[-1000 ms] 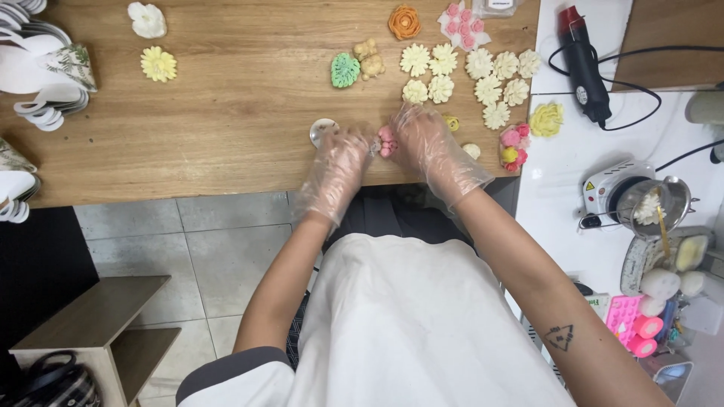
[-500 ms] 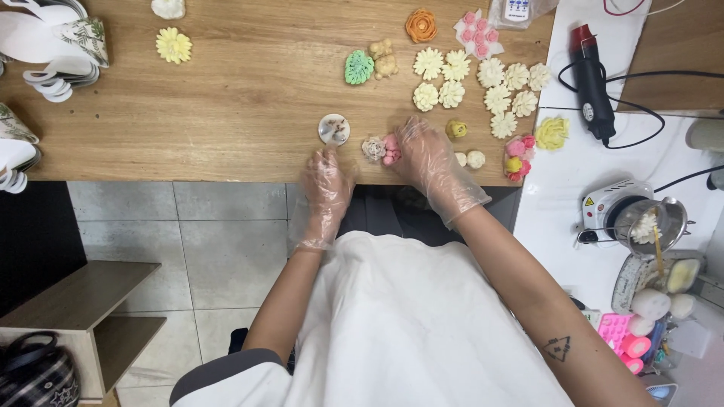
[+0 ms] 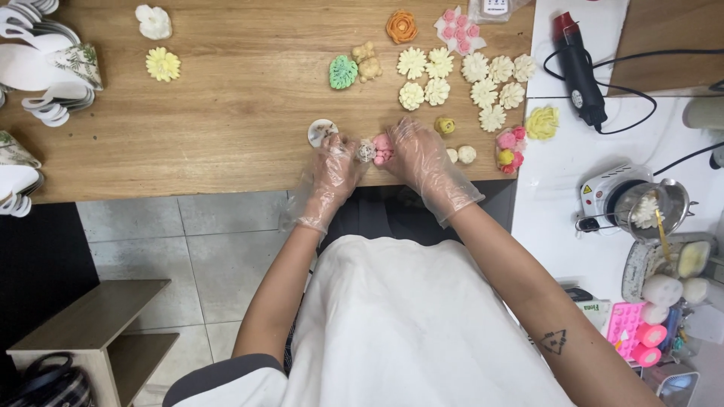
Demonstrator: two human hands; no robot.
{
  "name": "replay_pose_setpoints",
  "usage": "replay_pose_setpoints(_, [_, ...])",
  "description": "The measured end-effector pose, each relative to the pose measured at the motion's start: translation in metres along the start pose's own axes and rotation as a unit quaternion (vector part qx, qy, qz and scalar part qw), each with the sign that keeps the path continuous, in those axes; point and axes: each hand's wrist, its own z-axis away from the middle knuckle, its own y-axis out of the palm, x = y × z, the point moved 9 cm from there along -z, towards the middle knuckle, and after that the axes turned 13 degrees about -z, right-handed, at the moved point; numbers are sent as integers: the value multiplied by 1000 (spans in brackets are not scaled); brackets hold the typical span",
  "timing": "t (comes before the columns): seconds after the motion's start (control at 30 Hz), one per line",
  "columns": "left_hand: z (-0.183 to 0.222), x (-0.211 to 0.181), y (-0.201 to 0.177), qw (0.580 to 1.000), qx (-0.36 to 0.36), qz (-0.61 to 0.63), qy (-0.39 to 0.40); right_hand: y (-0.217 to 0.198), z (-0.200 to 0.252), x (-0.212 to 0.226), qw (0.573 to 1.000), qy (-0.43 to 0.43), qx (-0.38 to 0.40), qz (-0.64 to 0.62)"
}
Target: Arranging various flower-shaped wax decorations on a production workbench.
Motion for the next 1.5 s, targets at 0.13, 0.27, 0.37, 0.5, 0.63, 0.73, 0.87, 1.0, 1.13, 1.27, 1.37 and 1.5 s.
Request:
replay_pose_setpoints(0.13, [-10,-3,-22,1000,12,0,8,-17,-6,-6,997,56,46,-13])
replay_pose_setpoints(0.27, [-22,19,-49,984,87,120,-99,-30,-25,-20,975,119,164,-96])
replay_pose_setpoints(0.37, [-37,11,-99,984,1,150,-93,-65,-52,-18,964,187,123,-145])
replay_pose_setpoints(0.5, [-45,14,-99,988,21,125,-91,-35,-80,-39,759,415,29,-501])
replay_pose_setpoints(0.63, [-48,13,-99,984,17,136,-116,4,-144,-23,982,83,163,-51])
replay_pose_setpoints(0.73, [-48,33,-73,989,-21,98,-109,28,-154,-23,973,21,209,101])
replay_pose_setpoints(0.87, [-77,28,-85,978,36,146,-148,34,-154,-34,970,-9,208,123])
replay_pose_setpoints(1.0, [-115,34,-51,983,-127,119,-50,11,-147,-28,957,0,234,169])
replay_pose_setpoints(1.13, [-126,43,-16,995,-36,-28,-93,-27,-140,0,966,15,186,178])
replay_pose_setpoints(1.27, [-136,40,-28,972,121,-80,-184,-31,-124,-24,942,160,283,81])
replay_pose_setpoints(1.37, [-132,46,-29,971,142,-86,-174,-35,-109,-38,953,124,275,21])
replay_pose_setpoints(1.5, [-117,52,-17,977,123,-97,-141,-8,-108,-36,983,-130,130,12])
